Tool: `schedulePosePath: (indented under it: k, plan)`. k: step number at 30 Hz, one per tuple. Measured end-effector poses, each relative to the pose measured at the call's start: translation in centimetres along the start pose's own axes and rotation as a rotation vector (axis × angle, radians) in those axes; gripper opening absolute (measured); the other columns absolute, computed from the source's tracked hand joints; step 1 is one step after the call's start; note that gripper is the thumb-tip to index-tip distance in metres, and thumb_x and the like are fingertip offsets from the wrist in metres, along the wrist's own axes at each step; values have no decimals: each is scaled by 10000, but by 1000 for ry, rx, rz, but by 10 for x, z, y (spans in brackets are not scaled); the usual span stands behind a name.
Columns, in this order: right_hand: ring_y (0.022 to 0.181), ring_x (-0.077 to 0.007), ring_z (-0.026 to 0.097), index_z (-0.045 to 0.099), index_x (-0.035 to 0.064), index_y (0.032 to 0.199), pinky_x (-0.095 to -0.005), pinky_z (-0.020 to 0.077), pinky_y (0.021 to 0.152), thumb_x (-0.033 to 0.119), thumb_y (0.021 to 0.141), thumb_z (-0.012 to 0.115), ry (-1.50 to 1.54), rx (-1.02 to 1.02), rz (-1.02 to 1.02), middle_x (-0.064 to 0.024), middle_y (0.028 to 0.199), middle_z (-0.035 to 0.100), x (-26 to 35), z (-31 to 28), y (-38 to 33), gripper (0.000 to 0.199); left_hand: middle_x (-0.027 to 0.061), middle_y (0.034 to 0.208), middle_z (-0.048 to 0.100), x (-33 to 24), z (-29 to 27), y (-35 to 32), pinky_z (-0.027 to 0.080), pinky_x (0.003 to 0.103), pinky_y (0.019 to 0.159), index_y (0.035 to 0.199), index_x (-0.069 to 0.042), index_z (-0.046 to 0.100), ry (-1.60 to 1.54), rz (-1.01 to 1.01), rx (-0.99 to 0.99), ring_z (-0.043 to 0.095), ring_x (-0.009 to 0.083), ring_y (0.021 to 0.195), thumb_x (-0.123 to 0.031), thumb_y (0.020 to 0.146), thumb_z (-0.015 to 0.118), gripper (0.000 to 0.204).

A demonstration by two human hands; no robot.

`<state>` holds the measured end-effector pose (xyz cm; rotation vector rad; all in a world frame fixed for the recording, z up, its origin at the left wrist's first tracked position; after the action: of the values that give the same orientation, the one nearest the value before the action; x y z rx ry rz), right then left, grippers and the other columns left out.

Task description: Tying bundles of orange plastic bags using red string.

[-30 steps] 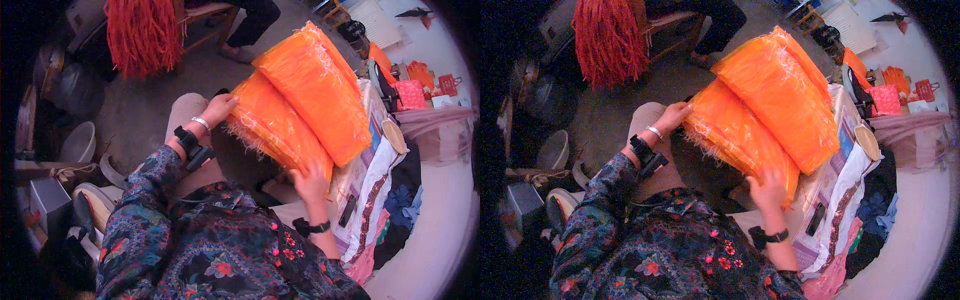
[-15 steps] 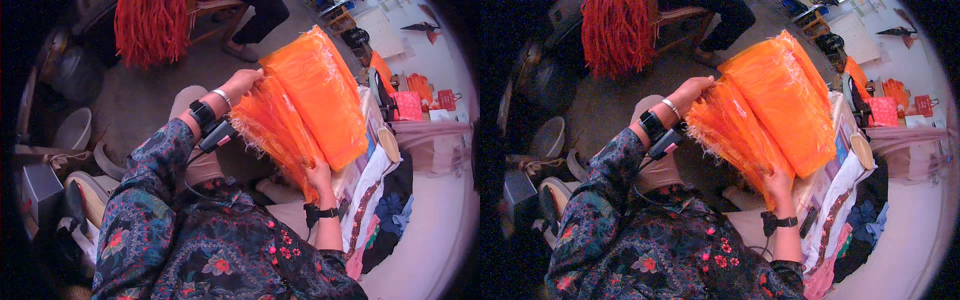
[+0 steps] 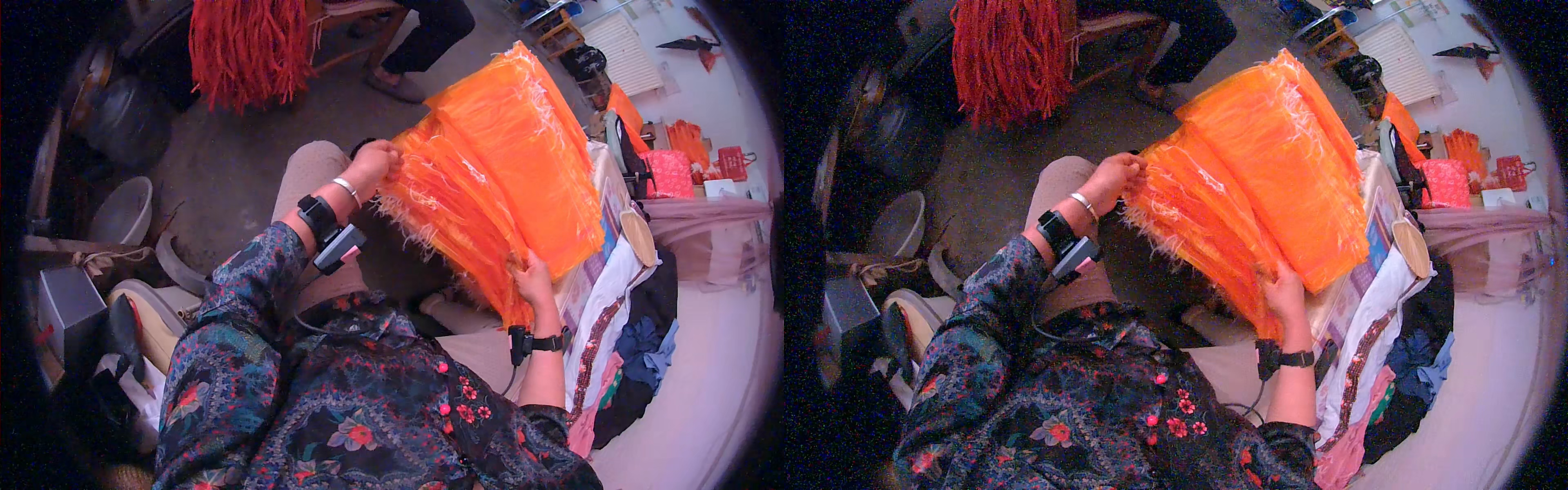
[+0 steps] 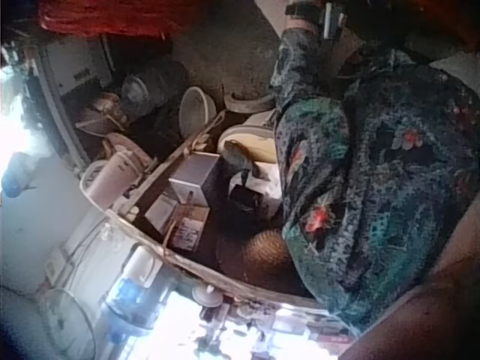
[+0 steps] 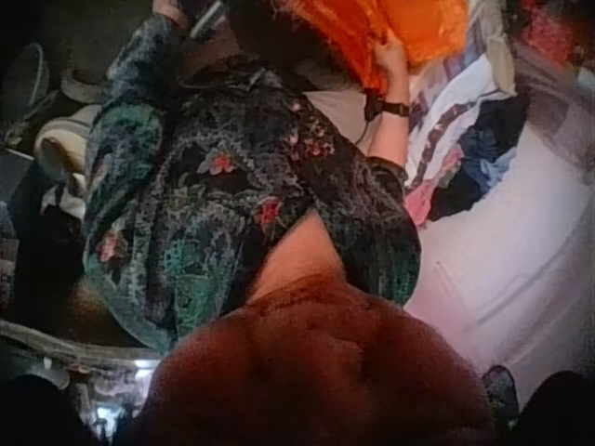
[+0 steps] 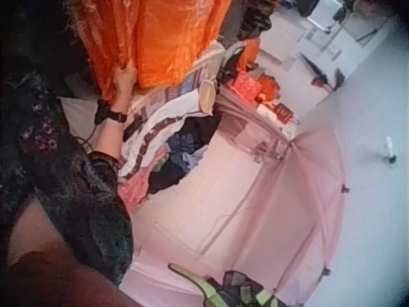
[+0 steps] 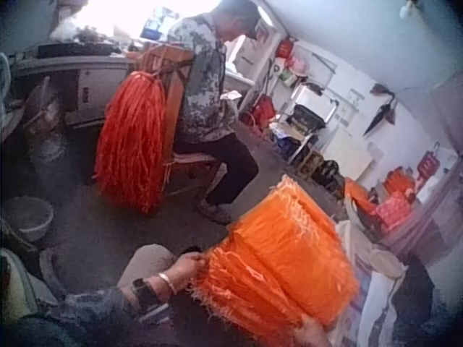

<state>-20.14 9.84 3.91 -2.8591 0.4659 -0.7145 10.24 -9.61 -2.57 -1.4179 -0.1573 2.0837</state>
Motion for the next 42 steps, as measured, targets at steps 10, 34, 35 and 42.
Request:
schedulePosePath:
  k: [10,34,35,42]
  plan:
    - [821,-224,606,495,58,1141,-309,458,723,119,743,614,-118,-142,-90,-133,872,625,5,10,-6,420,68,737,564,1,18,8,401,302,415,880,20,571,144,-122,8,530,160,549,-126,764,529,191]
    - [845,-130,580,548,30,1039,-260,444,757,56,736,597,-143,-22,105,-54,911,625,12,4,-20,307,90,798,597,-44,42,17,519,338,634,885,34,567,85,14,294,612,233,708,-143,784,544,205]
    - [851,-211,587,551,34,1038,-308,455,748,150,705,636,-109,-64,30,-109,908,620,12,4,-21,362,90,798,597,-42,41,19,519,338,634,885,34,567,86,14,293,612,233,708,-143,784,544,205]
    - [947,-304,554,541,77,1084,-369,453,783,321,637,711,-209,-423,-107,-154,1026,575,108,-12,-19,537,154,844,603,-42,47,17,534,397,642,903,65,540,-88,-75,296,623,283,734,-100,807,486,198]
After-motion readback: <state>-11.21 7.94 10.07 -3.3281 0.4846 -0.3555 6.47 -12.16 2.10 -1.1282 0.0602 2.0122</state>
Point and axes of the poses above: each hand's wrist, its own y-axis towards the middle knuckle, its own z-axis out of the palm, x = y × z, the point moved 1 cm from there along y, towards the middle knuckle
